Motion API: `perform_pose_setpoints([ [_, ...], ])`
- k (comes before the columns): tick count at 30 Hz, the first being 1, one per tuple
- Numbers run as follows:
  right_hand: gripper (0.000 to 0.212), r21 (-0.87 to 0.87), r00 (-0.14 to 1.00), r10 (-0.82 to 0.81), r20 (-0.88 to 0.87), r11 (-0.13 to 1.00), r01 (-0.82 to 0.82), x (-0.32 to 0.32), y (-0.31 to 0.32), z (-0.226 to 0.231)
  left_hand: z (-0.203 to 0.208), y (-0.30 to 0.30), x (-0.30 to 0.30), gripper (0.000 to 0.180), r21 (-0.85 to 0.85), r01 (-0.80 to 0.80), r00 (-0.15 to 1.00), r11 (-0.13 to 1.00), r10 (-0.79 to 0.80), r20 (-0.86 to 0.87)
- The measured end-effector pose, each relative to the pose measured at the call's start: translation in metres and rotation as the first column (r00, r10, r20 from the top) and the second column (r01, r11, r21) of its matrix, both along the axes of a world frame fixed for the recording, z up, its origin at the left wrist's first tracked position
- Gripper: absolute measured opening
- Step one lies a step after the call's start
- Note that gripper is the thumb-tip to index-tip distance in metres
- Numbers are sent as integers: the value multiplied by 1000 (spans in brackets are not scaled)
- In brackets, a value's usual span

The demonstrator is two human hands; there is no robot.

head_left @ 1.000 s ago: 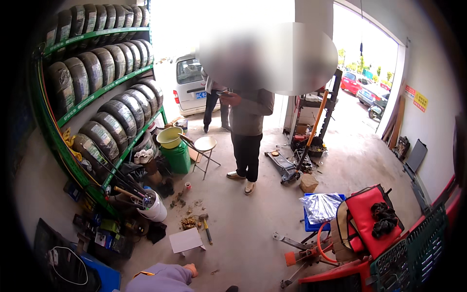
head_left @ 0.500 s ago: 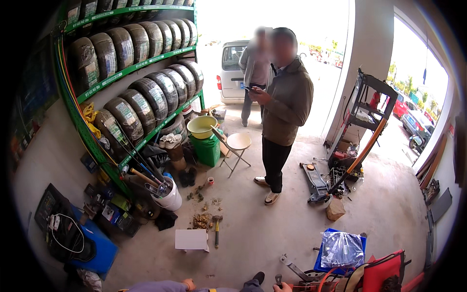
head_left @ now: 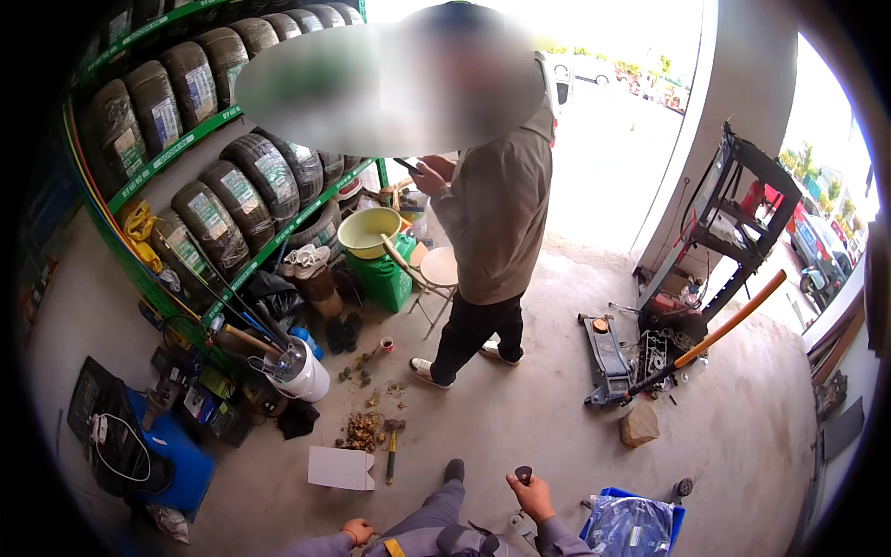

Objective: The person removes screws from the car door panel using a power drill, then uses a pry tool to detach the panel from the door frame. They also retrieve a pry tool from a toolbox inside the garage.

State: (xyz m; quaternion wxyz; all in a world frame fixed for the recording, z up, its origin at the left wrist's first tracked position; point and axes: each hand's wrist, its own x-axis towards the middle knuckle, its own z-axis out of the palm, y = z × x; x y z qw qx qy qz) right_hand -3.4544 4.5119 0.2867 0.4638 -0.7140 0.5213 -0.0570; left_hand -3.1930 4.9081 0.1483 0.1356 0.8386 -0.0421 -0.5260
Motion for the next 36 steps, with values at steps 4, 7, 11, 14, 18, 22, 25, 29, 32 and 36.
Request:
perform_pose_setpoints([
  [4,54,-92,978,-163,-128,984,152,-24,-50,-1,-39,-11,29,43,163,460,883,873,-430,-186],
  [7,51,-161,944,-329,32,930,330,-46,-94,33,-44,-78,84,48,65,879,473,473,-842,-260],
  [11,41,-258,862,-503,71,825,503,-90,-156,-14,-49,-247,149,44,138,506,840,851,-523,148],
  [14,35,152,742,-652,157,758,634,-88,-211,-20,12,-372,152,33,-318,194,957,928,-107,271],
  [18,31,289,738,-643,204,760,582,-84,-311,-41,41,-521,107,39,-470,220,964,855,-115,240],
  [22,38,486,835,-500,227,802,348,-39,-450,-42,50,-539,64,41,-293,237,944,926,-149,294],
  [25,33,482,857,-384,343,855,190,19,-531,-4,25,-499,64,40,-111,14,984,994,6,180],
  [29,28,420,871,-289,396,901,108,57,-608,39,37,-494,61,32,-9,-446,887,895,443,134],
  [32,41,-468,921,102,375,879,93,55,-653,-24,39,-515,44,35,134,-379,923,916,364,120],
  [36,50,423,922,-381,68,848,319,57,-704,-12,-24,-546,32,43,8,299,954,954,-299,2],
])
